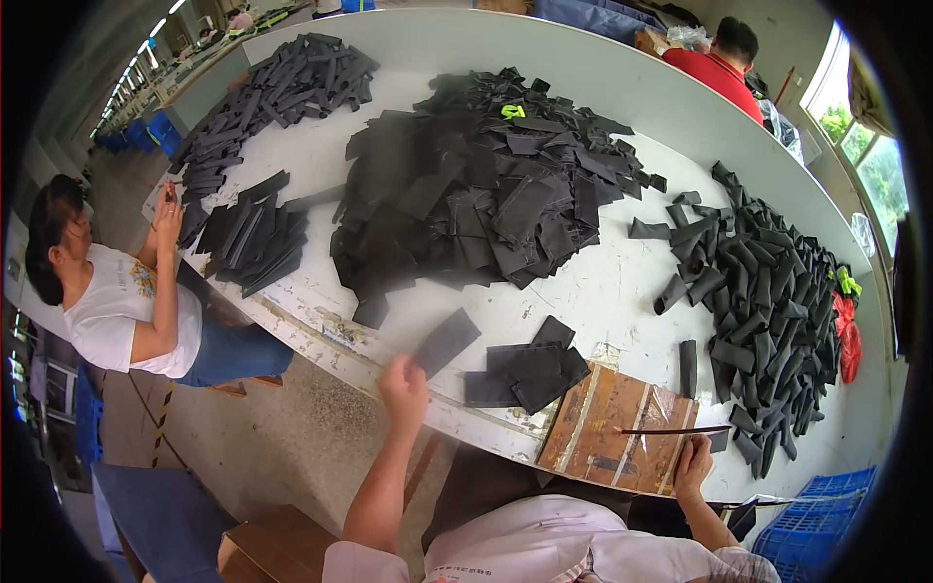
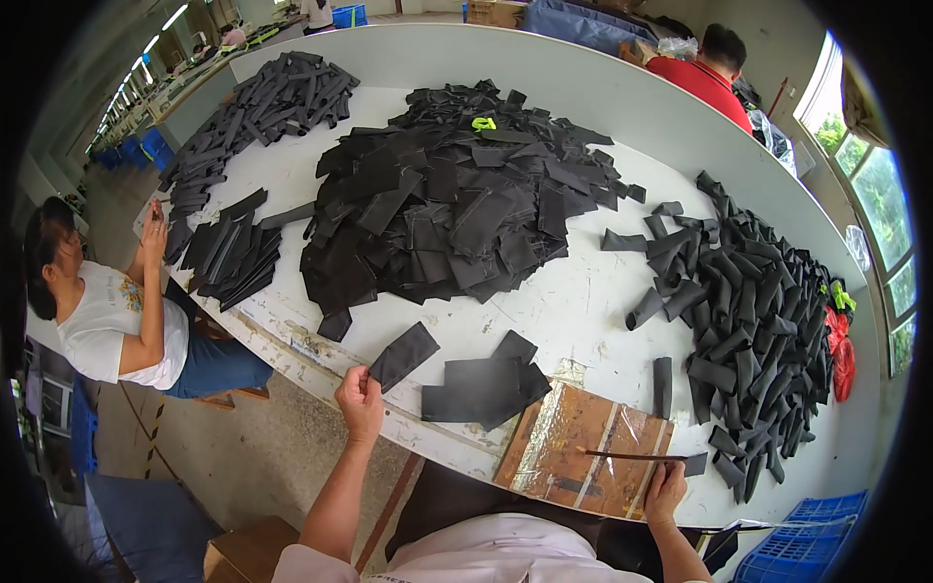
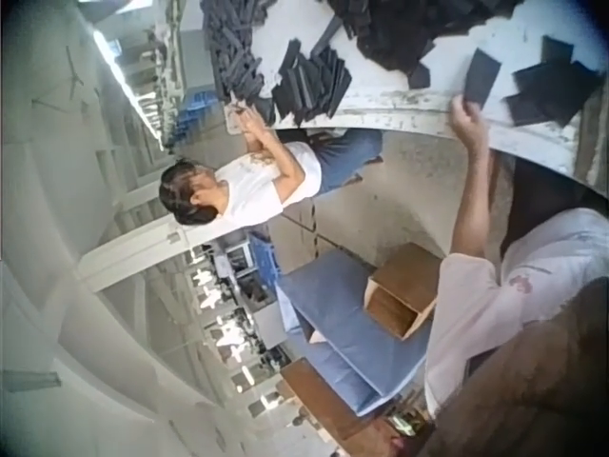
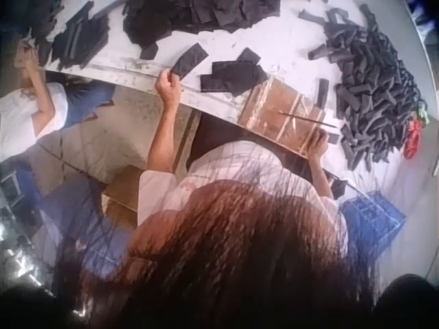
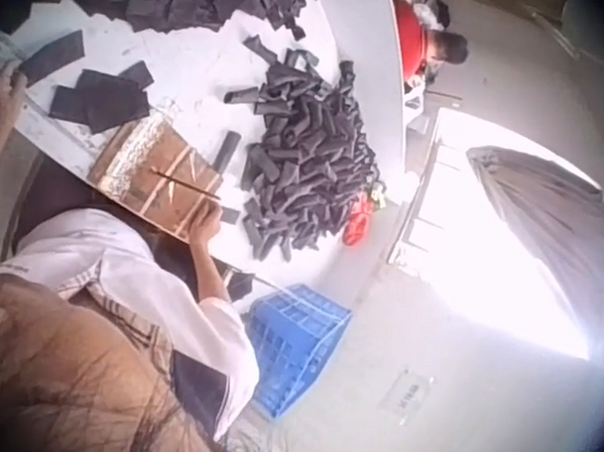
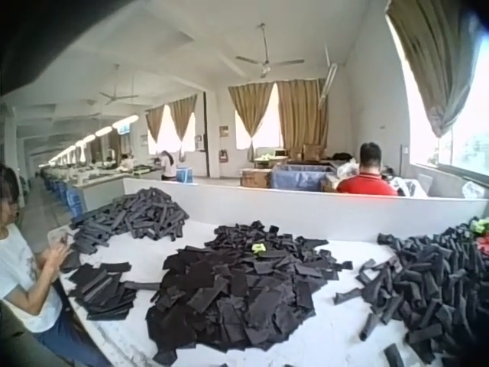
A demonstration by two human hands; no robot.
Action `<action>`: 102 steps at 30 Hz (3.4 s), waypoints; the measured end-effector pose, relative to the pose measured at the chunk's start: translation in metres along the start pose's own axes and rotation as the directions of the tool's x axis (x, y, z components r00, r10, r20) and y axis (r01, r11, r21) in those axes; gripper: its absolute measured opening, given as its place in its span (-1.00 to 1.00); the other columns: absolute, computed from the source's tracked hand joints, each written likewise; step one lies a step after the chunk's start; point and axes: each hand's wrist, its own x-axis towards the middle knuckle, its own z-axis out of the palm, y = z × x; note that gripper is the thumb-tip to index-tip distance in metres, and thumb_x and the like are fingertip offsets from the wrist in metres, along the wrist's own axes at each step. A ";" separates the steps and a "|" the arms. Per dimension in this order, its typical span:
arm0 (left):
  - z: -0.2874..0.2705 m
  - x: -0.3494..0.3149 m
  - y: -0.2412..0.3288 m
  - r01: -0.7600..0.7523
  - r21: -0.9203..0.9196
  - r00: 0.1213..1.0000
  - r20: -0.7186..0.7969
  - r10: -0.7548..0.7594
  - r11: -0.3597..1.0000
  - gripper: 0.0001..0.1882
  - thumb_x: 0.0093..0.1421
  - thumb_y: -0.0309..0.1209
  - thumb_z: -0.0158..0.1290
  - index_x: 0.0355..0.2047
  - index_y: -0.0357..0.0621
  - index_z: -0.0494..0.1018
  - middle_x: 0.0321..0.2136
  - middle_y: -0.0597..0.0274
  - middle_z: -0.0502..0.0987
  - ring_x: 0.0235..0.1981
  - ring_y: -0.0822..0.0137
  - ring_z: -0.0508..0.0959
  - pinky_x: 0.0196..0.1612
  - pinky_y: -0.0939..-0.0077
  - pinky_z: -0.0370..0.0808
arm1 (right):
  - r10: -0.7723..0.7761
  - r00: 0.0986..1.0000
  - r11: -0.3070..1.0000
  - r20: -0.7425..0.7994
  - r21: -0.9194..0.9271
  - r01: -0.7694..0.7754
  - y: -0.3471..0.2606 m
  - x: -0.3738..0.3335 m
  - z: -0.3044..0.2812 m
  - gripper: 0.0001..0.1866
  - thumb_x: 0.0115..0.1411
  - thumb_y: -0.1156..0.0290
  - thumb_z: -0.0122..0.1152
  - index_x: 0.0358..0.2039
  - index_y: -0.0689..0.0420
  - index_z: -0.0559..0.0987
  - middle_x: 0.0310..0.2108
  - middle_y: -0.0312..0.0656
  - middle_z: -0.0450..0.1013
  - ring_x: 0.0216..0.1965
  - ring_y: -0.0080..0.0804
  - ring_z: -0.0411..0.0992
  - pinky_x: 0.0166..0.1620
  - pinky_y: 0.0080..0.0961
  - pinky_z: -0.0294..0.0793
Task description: Assembling black foam parts by applying adhesive and joining sections.
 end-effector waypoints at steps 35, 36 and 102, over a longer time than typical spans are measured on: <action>-0.003 0.005 -0.033 0.005 -0.141 0.994 0.107 0.010 0.990 -0.85 0.04 -0.54 -0.13 -0.37 -0.38 0.31 -0.60 0.44 0.20 -0.61 0.59 0.14 -0.56 0.70 0.13 | 0.037 0.999 0.999 0.007 -0.029 -0.037 -0.001 -0.004 -0.009 -0.83 0.09 0.34 -0.02 -0.34 0.14 0.36 -0.46 -0.14 0.39 -0.44 -0.18 0.40 -0.42 -0.37 0.36; -0.007 0.006 -0.027 0.031 -0.151 0.996 0.086 -0.018 0.988 -0.86 0.03 -0.54 -0.12 -0.39 -0.36 0.32 -0.62 0.44 0.21 -0.63 0.59 0.16 -0.58 0.71 0.14 | 0.033 0.999 0.999 -0.002 -0.017 -0.033 0.000 -0.004 -0.008 -0.83 0.09 0.34 -0.02 -0.34 0.14 0.36 -0.46 -0.14 0.39 -0.44 -0.18 0.40 -0.42 -0.37 0.36; 0.023 -0.108 0.191 0.315 -0.317 0.673 0.740 0.025 0.895 -0.93 0.02 -0.62 -0.03 -0.43 -0.33 0.37 -0.64 0.22 0.46 -0.69 0.54 0.41 -0.65 0.66 0.35 | -0.204 0.979 0.826 -0.007 0.535 0.177 -0.192 -0.024 0.001 -0.91 -0.07 0.61 0.14 -0.47 0.26 0.48 -0.60 -0.16 0.35 -0.63 -0.37 0.33 -0.57 -0.57 0.29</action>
